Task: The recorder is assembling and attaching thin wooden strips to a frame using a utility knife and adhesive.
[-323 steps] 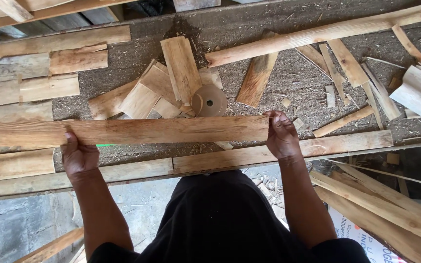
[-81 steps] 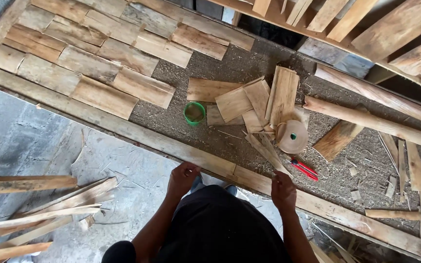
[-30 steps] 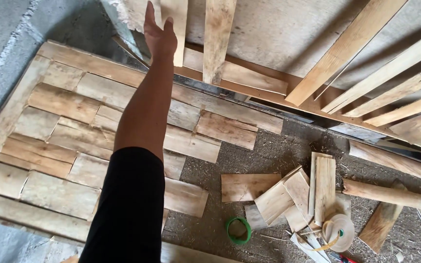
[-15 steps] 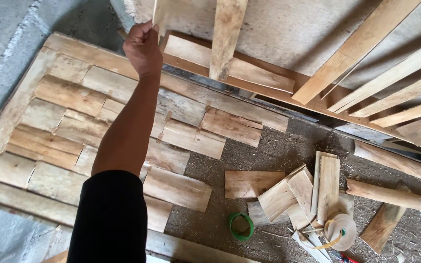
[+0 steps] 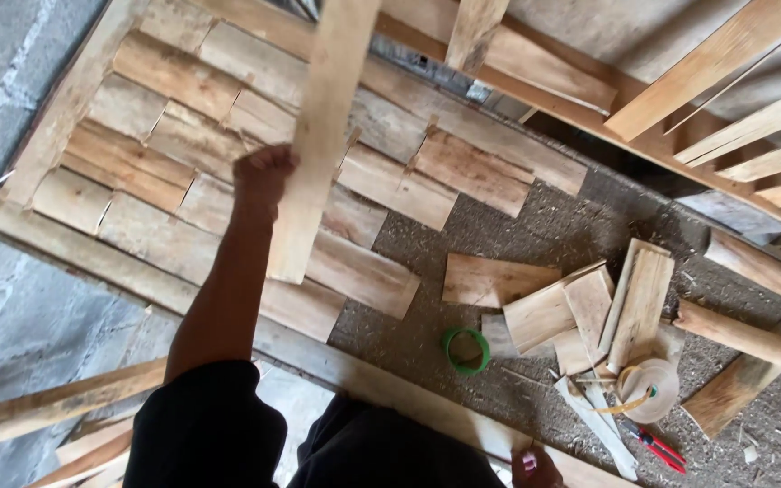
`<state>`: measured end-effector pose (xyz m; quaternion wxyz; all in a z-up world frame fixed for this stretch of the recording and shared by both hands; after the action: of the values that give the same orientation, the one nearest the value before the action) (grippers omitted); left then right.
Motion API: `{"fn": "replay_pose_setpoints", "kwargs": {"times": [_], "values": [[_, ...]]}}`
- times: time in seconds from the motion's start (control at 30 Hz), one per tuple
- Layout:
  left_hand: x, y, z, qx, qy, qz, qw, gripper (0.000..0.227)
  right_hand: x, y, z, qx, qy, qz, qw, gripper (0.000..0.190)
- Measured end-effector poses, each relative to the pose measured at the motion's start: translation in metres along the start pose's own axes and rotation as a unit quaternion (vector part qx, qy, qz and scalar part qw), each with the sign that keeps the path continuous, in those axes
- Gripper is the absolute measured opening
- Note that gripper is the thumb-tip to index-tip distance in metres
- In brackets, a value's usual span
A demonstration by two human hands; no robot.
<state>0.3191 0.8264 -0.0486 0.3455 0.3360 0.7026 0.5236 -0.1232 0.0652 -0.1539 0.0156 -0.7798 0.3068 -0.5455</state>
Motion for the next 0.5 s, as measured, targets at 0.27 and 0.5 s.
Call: {"fn": "replay_pose_setpoints", "kwargs": {"times": [0.27, 0.5], "values": [[0.062, -0.16, -0.046, 0.123, -0.028, 0.079, 0.989, 0.021, 0.033, -0.075, 0.012, -0.021, -0.014, -0.021, 0.999, 0.03], [0.065, -0.155, -0.053, 0.136, -0.029, 0.146, 0.98, 0.021, 0.046, -0.101, 0.006, -0.013, 0.005, -0.051, 0.999, 0.03]]}}
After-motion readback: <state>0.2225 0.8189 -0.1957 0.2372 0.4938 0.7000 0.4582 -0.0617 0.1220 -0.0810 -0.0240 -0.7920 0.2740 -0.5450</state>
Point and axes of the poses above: each hand's wrist, its own z-axis towards the middle knuckle, its own x-axis out of the back of the hand, y = z × x, the point moved 4 cm from there along z, towards the middle knuckle, and after that the axes turned 4 degrees about -z, right-handed, at the moved point
